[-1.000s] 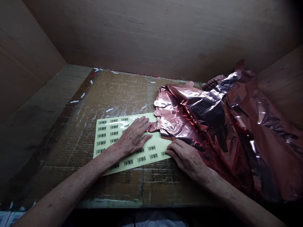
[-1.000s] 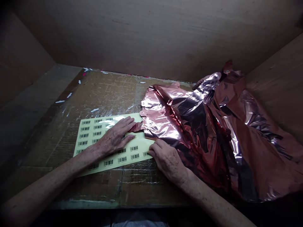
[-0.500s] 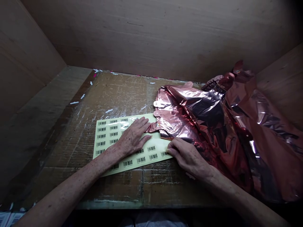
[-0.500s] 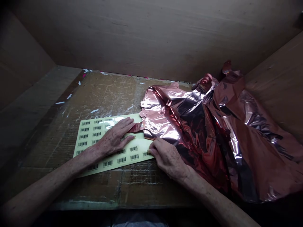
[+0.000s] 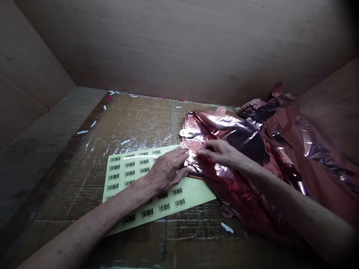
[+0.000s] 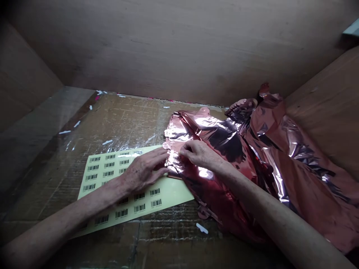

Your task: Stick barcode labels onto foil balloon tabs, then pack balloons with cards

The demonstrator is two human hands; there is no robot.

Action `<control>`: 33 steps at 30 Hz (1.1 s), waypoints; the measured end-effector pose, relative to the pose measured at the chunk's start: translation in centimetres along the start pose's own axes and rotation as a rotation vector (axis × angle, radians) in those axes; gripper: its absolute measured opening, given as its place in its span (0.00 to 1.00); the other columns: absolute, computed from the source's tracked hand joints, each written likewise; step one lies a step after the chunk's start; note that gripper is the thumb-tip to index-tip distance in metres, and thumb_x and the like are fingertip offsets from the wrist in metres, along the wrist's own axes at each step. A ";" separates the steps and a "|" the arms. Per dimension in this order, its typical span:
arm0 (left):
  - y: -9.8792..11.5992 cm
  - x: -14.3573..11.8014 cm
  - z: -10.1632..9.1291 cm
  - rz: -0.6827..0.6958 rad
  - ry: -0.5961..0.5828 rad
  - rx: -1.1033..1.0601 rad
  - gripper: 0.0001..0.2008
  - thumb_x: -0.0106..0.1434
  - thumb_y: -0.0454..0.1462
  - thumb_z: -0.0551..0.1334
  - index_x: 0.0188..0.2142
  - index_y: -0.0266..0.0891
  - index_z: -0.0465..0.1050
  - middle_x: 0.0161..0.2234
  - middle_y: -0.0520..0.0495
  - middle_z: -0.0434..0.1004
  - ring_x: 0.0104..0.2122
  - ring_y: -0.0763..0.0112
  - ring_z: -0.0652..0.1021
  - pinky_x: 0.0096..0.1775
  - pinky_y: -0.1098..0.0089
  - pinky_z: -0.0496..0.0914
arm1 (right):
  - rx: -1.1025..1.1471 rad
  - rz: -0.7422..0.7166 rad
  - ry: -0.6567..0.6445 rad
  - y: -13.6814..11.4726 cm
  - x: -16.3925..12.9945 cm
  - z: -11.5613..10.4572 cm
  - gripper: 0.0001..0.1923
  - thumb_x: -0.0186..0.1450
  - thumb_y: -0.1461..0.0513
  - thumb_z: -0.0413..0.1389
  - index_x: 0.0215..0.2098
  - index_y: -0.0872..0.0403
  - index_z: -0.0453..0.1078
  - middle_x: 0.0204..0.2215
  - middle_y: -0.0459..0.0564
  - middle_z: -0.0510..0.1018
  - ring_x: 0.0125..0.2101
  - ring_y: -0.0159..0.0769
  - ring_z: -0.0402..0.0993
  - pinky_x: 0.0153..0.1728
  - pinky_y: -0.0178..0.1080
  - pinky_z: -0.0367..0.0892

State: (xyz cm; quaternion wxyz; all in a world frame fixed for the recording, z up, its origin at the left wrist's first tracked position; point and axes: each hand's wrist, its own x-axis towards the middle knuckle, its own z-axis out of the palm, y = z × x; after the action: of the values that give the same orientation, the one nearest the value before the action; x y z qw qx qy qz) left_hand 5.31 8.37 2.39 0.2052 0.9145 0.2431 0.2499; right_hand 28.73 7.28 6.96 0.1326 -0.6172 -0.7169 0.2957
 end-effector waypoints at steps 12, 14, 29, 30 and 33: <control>-0.5 0.0 1.9 -0.003 0.005 0.084 0.08 0.72 0.31 0.53 0.44 0.34 0.70 0.43 0.41 0.77 0.47 0.61 0.77 0.49 0.59 0.75 | -0.124 0.027 -0.031 1.0 1.6 1.0 0.17 0.67 0.56 0.55 0.22 0.54 0.64 0.19 0.43 0.68 0.21 0.29 0.61 0.23 0.35 0.52; -0.3 0.0 1.8 0.003 0.020 0.090 0.09 0.71 0.30 0.52 0.47 0.35 0.68 0.44 0.41 0.76 0.46 0.61 0.77 0.49 0.60 0.75 | -0.153 0.028 -0.021 1.0 1.7 1.0 0.16 0.67 0.57 0.55 0.23 0.54 0.66 0.19 0.44 0.69 0.21 0.29 0.61 0.24 0.35 0.53; -0.2 0.3 1.5 -0.024 -0.183 0.172 0.18 0.62 0.22 0.49 0.49 0.35 0.64 0.47 0.41 0.72 0.45 0.63 0.74 0.45 0.61 0.76 | -0.658 -0.263 0.324 -1.9 -3.4 5.6 0.10 0.72 0.59 0.51 0.44 0.55 0.70 0.40 0.56 0.76 0.35 0.40 0.72 0.32 0.39 0.66; -0.3 0.2 1.5 -0.026 -0.184 0.154 0.18 0.62 0.22 0.49 0.49 0.35 0.63 0.47 0.40 0.72 0.45 0.62 0.75 0.45 0.61 0.76 | -0.724 -0.297 0.320 -2.1 -3.7 6.4 0.08 0.71 0.62 0.52 0.43 0.56 0.71 0.39 0.56 0.76 0.34 0.41 0.72 0.31 0.40 0.67; -0.4 0.2 1.4 -0.036 -0.178 0.120 0.16 0.64 0.24 0.49 0.48 0.35 0.64 0.49 0.39 0.72 0.46 0.61 0.76 0.45 0.60 0.77 | -0.932 -0.368 0.318 -2.1 -3.6 7.7 0.11 0.65 0.73 0.51 0.41 0.57 0.72 0.33 0.57 0.76 0.32 0.42 0.70 0.27 0.40 0.65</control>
State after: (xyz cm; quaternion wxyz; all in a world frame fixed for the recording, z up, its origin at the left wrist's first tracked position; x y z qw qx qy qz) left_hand 6.05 8.43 1.18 0.1752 0.9392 0.2549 0.1489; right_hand 23.52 1.66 2.71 0.0008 -0.5118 -0.8400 -0.1801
